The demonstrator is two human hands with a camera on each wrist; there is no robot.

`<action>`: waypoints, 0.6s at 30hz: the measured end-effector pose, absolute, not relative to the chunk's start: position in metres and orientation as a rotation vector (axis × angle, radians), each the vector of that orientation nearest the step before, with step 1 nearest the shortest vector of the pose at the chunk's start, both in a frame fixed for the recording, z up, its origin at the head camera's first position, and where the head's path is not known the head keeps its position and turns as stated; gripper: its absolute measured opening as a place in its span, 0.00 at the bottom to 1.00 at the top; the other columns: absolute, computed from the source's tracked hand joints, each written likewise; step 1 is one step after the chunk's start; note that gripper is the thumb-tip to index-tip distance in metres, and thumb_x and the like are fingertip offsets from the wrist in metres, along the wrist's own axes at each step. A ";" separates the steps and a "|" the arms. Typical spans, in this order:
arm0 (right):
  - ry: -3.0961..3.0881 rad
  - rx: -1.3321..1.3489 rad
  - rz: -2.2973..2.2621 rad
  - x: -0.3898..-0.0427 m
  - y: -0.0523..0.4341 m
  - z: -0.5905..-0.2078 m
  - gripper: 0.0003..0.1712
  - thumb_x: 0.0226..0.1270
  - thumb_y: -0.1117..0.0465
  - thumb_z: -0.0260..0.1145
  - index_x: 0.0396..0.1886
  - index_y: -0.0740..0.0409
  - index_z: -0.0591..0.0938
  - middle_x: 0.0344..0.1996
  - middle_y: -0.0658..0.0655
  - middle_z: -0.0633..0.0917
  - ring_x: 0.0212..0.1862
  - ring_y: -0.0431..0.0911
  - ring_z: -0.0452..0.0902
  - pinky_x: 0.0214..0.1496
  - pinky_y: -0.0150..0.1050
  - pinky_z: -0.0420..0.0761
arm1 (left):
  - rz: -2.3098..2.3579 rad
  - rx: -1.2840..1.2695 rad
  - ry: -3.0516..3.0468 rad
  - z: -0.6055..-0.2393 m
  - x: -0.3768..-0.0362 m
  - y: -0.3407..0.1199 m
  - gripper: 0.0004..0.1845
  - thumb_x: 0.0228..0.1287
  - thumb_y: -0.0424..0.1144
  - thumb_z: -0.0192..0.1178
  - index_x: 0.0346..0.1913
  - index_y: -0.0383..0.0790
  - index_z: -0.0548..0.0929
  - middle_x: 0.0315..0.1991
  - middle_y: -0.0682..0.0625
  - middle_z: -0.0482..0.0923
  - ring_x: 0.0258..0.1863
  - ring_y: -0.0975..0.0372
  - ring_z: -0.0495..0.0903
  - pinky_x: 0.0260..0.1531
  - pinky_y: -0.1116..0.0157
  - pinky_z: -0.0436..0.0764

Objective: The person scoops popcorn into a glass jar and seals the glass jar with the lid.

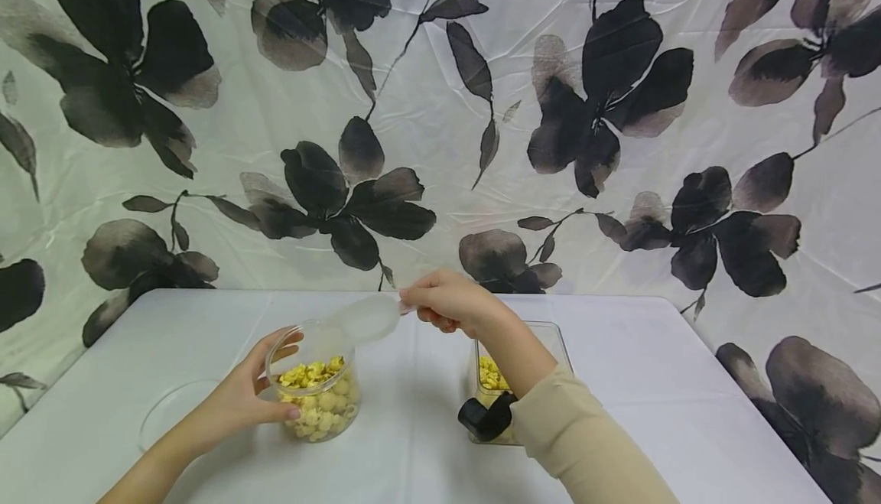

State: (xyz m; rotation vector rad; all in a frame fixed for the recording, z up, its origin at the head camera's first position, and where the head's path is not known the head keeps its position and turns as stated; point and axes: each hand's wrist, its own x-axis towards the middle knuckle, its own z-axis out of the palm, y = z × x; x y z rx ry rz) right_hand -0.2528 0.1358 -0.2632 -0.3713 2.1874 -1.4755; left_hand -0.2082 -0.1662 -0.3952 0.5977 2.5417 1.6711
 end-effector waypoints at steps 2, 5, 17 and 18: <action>2.167 -0.365 -1.505 -0.253 0.143 -0.263 0.14 0.70 0.59 0.56 0.32 0.66 0.80 0.13 0.49 0.66 0.14 0.38 0.54 0.17 0.30 0.55 | 1.680 0.598 2.532 -0.395 -0.209 -0.166 0.52 0.42 0.38 0.75 0.70 0.45 0.54 0.68 0.41 0.57 0.66 0.44 0.55 0.54 0.39 0.63; 2.136 -0.356 -1.538 -0.253 0.153 -0.262 0.14 0.70 0.59 0.55 0.33 0.67 0.80 0.14 0.49 0.67 0.14 0.37 0.55 0.17 0.29 0.56 | 1.685 0.593 2.522 -0.394 -0.208 -0.166 0.53 0.41 0.37 0.76 0.70 0.44 0.54 0.68 0.39 0.56 0.66 0.44 0.54 0.54 0.39 0.63; 1.994 -0.374 -1.659 -0.249 0.194 -0.258 0.12 0.71 0.62 0.54 0.29 0.58 0.81 0.14 0.48 0.71 0.14 0.35 0.58 0.18 0.27 0.59 | 1.693 0.577 2.509 -0.395 -0.208 -0.166 0.53 0.41 0.37 0.75 0.70 0.44 0.53 0.68 0.38 0.56 0.66 0.44 0.53 0.54 0.39 0.63; 1.982 -0.371 -1.668 -0.248 0.197 -0.257 0.12 0.71 0.63 0.54 0.29 0.57 0.82 0.14 0.48 0.72 0.14 0.35 0.59 0.18 0.26 0.60 | 1.690 0.578 2.512 -0.395 -0.208 -0.166 0.53 0.42 0.37 0.75 0.70 0.44 0.54 0.68 0.38 0.56 0.66 0.44 0.53 0.54 0.39 0.63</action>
